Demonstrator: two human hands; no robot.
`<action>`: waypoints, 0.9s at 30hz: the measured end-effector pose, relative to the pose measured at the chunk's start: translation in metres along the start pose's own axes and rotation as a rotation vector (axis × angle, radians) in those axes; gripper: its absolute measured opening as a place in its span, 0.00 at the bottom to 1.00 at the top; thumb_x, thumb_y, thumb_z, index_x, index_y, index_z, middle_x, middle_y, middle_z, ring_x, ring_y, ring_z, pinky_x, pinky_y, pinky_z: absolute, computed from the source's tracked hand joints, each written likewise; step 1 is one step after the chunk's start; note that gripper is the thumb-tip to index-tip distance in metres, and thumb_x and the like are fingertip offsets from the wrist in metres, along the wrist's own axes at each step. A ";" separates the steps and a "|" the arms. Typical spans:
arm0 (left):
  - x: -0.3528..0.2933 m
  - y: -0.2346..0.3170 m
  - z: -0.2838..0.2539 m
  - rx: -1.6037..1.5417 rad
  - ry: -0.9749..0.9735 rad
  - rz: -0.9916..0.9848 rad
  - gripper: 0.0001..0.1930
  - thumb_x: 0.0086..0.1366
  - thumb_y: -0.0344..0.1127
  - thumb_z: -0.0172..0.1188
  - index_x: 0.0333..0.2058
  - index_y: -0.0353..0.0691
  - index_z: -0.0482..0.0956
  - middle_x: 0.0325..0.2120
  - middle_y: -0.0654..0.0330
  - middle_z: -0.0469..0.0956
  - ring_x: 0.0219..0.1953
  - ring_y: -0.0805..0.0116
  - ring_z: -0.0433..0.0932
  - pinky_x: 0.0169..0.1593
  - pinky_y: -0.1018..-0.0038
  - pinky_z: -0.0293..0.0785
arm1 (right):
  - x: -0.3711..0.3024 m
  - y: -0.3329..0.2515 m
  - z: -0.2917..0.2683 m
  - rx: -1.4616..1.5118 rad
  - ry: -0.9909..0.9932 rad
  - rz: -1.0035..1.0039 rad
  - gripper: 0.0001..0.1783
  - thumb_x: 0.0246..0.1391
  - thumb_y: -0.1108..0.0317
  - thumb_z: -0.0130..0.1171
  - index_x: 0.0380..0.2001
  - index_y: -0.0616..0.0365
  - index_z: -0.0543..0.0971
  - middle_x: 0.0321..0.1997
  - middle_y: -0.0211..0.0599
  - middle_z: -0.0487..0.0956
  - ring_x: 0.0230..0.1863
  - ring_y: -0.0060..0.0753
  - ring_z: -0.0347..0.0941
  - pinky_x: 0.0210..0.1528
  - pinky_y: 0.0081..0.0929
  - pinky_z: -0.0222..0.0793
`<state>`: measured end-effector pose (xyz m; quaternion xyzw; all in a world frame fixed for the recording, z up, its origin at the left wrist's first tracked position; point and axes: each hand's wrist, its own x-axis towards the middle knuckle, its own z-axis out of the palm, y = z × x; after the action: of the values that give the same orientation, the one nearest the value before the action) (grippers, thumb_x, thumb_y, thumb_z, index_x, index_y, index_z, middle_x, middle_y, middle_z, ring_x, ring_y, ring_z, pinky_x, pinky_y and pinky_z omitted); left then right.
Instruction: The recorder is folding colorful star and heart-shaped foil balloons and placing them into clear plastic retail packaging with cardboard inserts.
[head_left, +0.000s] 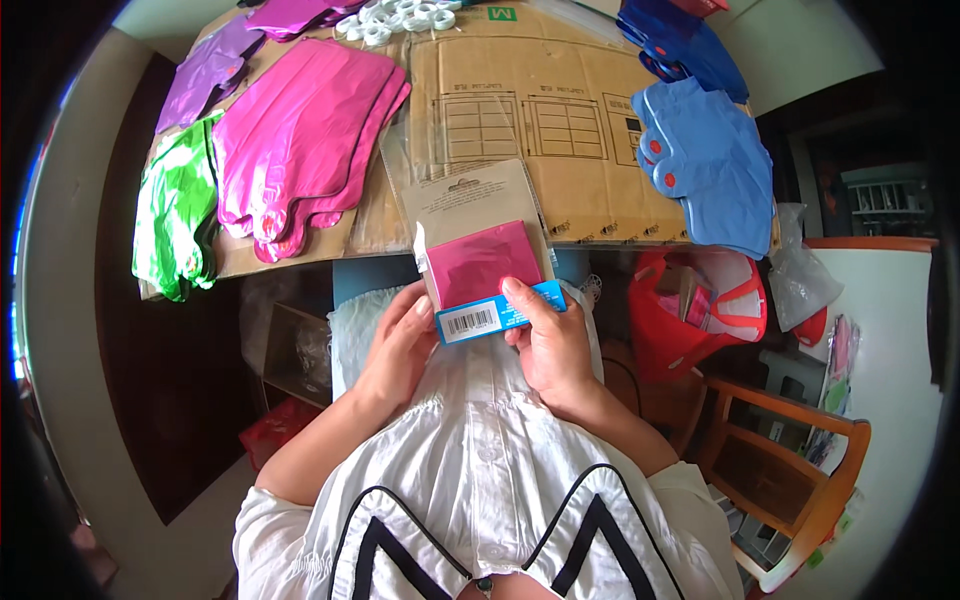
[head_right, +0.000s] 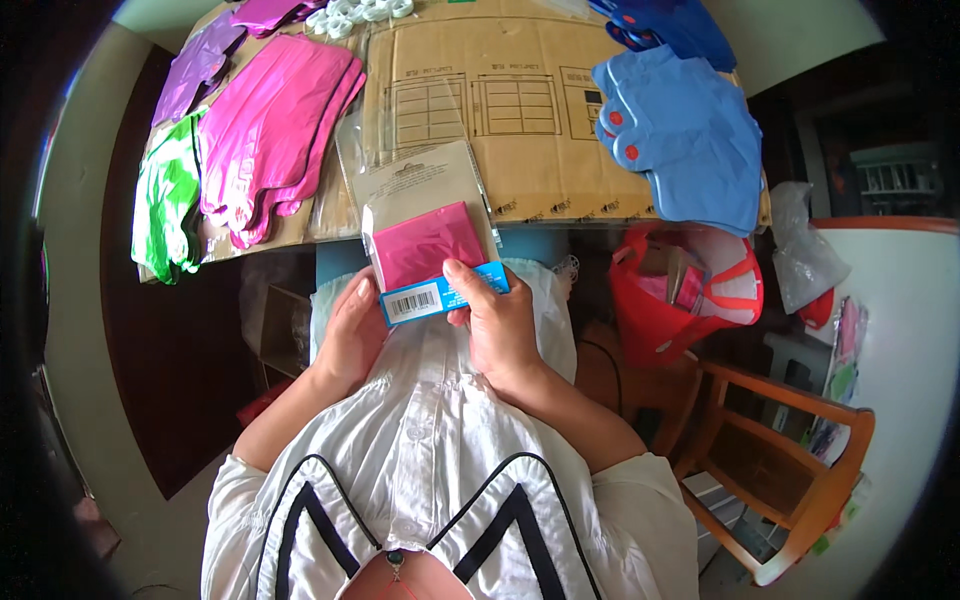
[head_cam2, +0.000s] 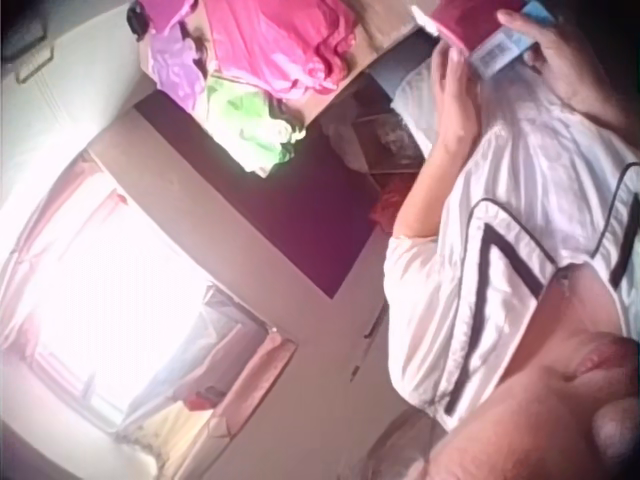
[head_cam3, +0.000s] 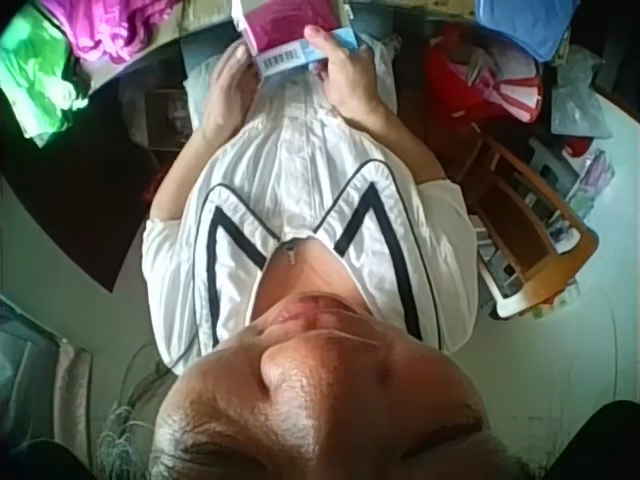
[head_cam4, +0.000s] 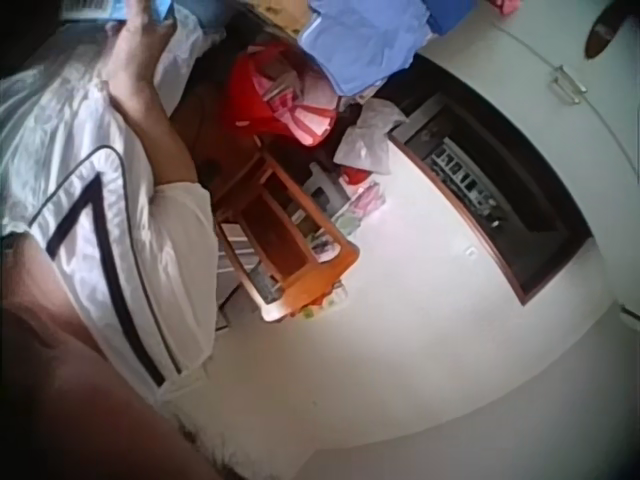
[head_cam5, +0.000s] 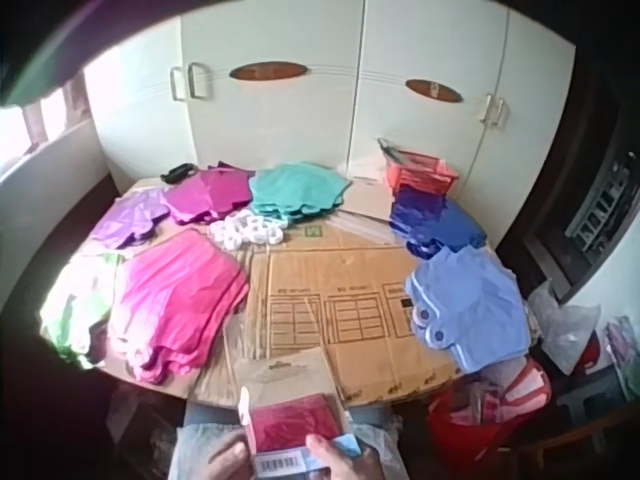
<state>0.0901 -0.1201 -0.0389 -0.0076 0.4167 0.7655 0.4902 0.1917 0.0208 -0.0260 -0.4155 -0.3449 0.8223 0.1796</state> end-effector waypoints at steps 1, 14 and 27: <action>0.006 0.005 0.015 -0.133 -0.055 -0.018 0.17 0.68 0.40 0.59 0.50 0.35 0.73 0.47 0.59 0.78 0.50 0.71 0.76 0.52 0.72 0.72 | 0.001 0.004 -0.003 -0.044 -0.011 -0.028 0.14 0.52 0.60 0.70 0.28 0.59 0.79 0.23 0.29 0.78 0.20 0.18 0.70 0.23 0.18 0.65; 0.023 0.013 0.031 -0.042 0.141 0.018 0.08 0.68 0.34 0.58 0.43 0.39 0.79 0.37 0.62 0.82 0.37 0.72 0.82 0.43 0.73 0.80 | -0.006 -0.017 -0.030 -0.982 -0.011 -0.786 0.34 0.50 0.52 0.70 0.50 0.61 0.66 0.39 0.43 0.75 0.35 0.33 0.72 0.35 0.28 0.67; 0.018 0.009 0.012 -0.329 -0.083 -0.041 0.30 0.72 0.58 0.34 0.53 0.39 0.73 0.50 0.55 0.78 0.49 0.61 0.78 0.55 0.62 0.72 | 0.019 -0.049 0.002 -1.489 -0.558 -1.557 0.12 0.48 0.73 0.60 0.38 0.63 0.79 0.40 0.43 0.81 0.41 0.41 0.78 0.47 0.38 0.72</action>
<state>0.0784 -0.1007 -0.0332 -0.0649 0.2648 0.8128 0.5147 0.1790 0.0649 -0.0007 0.1096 -0.9471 0.1375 0.2685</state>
